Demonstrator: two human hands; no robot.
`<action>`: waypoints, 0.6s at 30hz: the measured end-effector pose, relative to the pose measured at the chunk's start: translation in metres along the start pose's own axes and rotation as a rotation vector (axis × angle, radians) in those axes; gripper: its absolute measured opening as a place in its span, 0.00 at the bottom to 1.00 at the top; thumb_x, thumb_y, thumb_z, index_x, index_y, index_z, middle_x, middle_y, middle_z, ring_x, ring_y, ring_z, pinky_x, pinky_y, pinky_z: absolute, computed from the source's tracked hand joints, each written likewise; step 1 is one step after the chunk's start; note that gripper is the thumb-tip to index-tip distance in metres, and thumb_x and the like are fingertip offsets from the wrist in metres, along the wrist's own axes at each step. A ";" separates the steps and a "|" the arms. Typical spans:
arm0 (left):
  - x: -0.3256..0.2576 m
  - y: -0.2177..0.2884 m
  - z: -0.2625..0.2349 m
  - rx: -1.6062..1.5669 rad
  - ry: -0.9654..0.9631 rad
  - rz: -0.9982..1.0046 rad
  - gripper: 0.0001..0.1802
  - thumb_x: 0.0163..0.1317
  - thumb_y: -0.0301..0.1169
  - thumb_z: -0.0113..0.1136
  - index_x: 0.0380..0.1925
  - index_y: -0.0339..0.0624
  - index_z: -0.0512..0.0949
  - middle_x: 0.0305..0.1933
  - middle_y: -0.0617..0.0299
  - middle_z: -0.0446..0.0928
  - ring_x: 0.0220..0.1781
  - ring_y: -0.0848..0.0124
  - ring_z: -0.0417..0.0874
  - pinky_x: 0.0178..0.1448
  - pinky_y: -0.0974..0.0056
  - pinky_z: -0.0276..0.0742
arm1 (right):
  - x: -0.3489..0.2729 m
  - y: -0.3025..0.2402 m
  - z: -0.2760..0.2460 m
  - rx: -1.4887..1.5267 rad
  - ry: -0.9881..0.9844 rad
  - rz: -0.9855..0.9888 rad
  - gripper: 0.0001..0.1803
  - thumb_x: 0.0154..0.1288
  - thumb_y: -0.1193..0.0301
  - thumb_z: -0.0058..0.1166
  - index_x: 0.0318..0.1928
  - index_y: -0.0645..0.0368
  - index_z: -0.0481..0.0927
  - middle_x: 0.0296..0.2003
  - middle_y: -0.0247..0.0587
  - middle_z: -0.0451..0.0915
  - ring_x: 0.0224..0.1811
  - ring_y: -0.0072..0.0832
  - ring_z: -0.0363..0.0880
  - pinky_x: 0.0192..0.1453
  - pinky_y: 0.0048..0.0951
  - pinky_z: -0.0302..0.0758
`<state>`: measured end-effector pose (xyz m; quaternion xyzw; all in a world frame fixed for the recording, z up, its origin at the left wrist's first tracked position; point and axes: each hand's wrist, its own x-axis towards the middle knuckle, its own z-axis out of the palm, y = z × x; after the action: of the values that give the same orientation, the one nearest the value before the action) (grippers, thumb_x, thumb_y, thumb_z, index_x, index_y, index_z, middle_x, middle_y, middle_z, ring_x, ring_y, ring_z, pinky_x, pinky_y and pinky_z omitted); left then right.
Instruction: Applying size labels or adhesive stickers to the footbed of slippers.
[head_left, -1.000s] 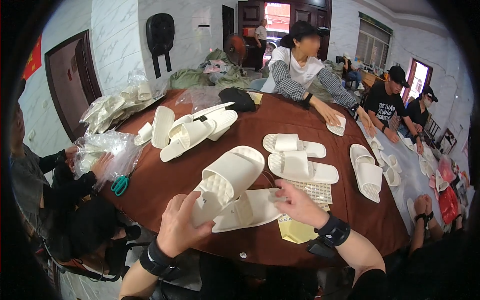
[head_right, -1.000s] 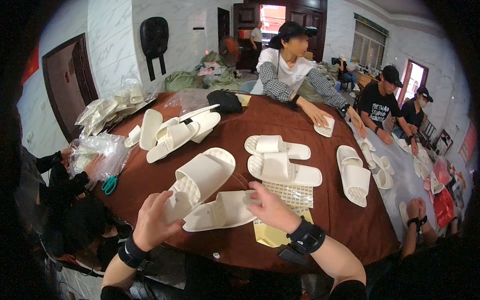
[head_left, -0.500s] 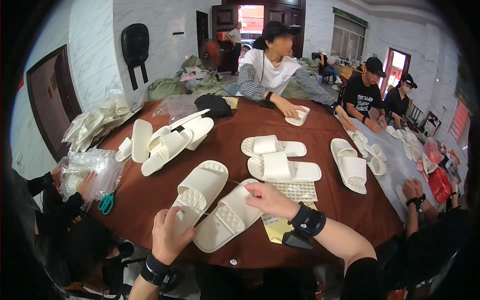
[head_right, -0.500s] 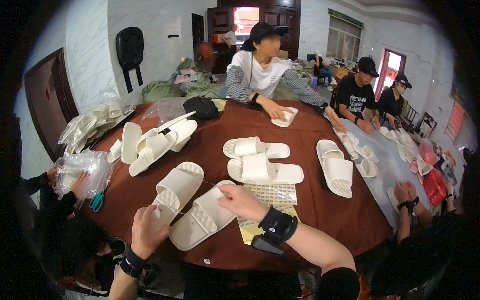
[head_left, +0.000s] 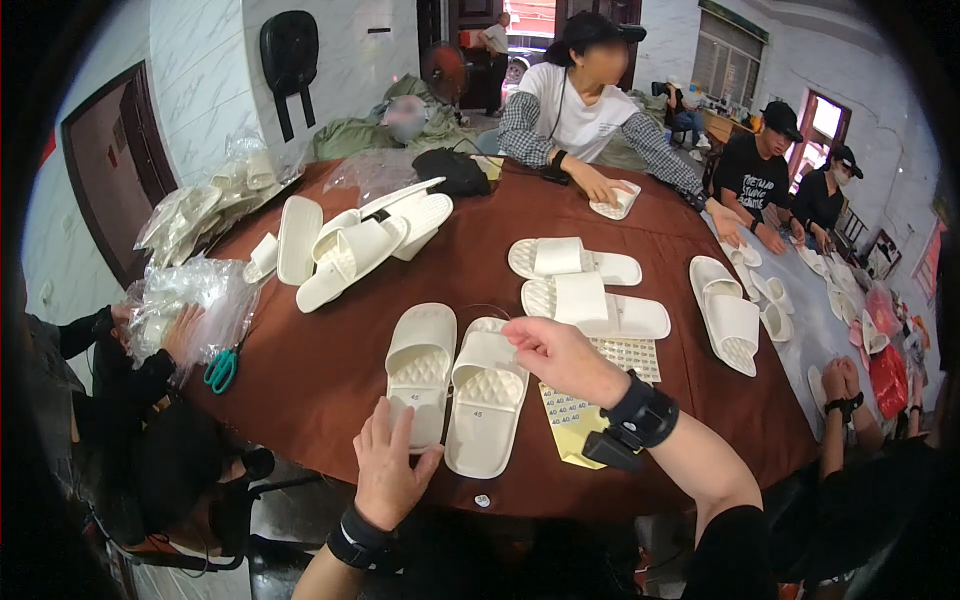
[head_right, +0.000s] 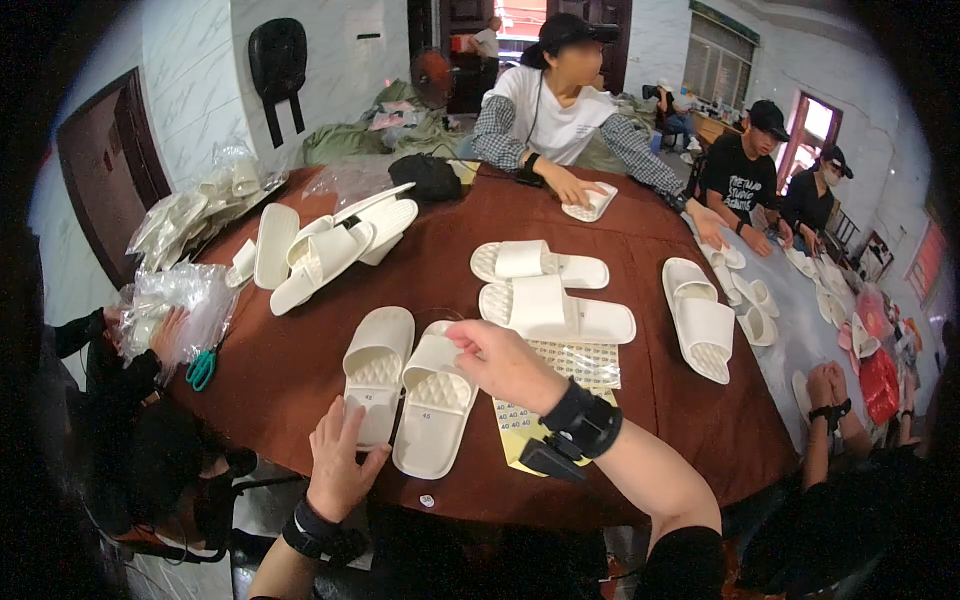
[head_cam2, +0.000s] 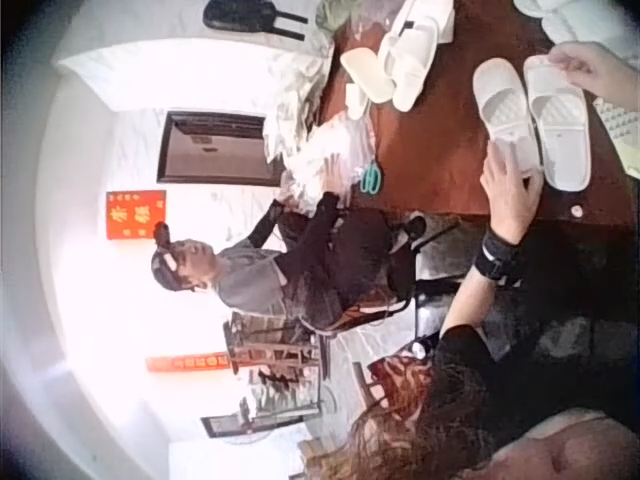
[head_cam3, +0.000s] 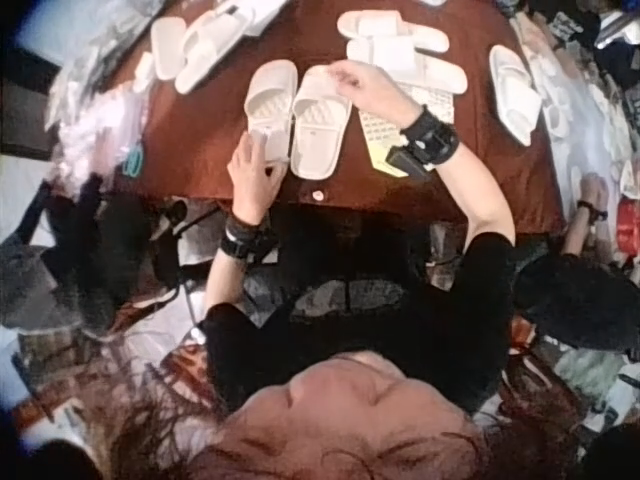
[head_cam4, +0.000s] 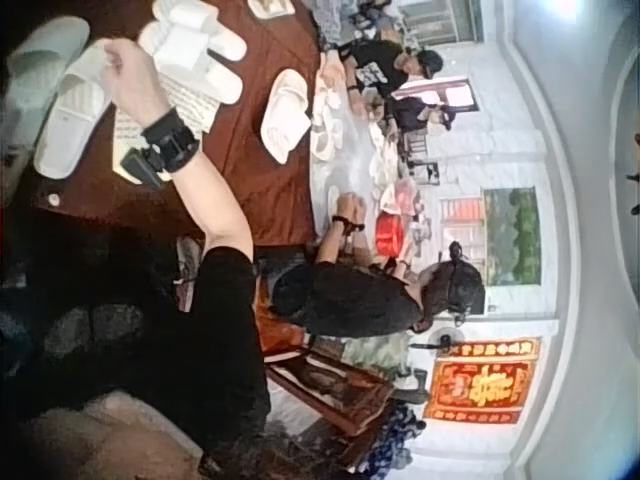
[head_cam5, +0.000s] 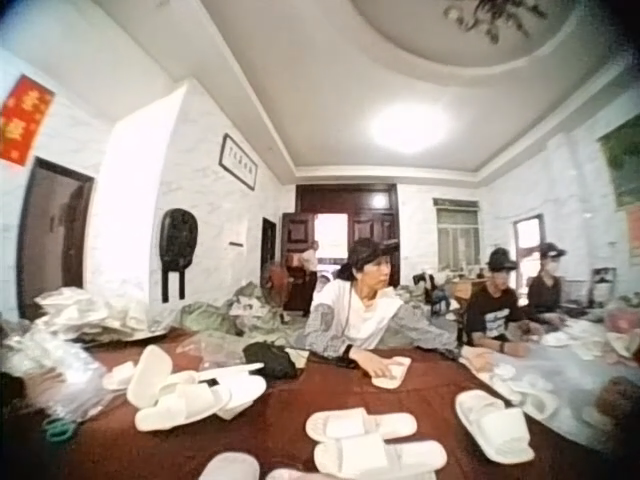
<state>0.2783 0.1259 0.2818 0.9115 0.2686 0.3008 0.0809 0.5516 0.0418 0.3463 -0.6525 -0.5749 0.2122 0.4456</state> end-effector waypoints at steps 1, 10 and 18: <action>-0.002 0.001 0.000 0.005 -0.009 -0.016 0.34 0.53 0.36 0.71 0.58 0.35 0.70 0.63 0.38 0.66 0.61 0.43 0.69 0.60 0.45 0.65 | -0.007 -0.004 0.000 -0.023 -0.025 0.038 0.17 0.67 0.76 0.55 0.55 0.66 0.76 0.44 0.41 0.81 0.45 0.24 0.81 0.51 0.26 0.78; -0.001 0.008 0.000 -0.070 -0.007 0.009 0.29 0.49 0.31 0.71 0.52 0.39 0.74 0.63 0.42 0.67 0.61 0.45 0.69 0.62 0.48 0.64 | -0.048 -0.018 0.005 -0.138 -0.082 -0.073 0.11 0.67 0.74 0.51 0.47 0.65 0.79 0.40 0.54 0.82 0.41 0.45 0.83 0.46 0.36 0.78; -0.006 0.025 0.002 -0.086 -0.051 0.025 0.27 0.46 0.33 0.73 0.48 0.42 0.76 0.56 0.47 0.68 0.57 0.47 0.70 0.59 0.48 0.67 | -0.048 0.001 0.019 -0.245 -0.251 -0.157 0.18 0.64 0.73 0.52 0.54 0.67 0.75 0.50 0.53 0.77 0.56 0.47 0.74 0.61 0.41 0.71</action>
<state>0.2867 0.1023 0.2848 0.9178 0.2421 0.2895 0.1230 0.5247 0.0031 0.3246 -0.6236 -0.6966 0.1849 0.3027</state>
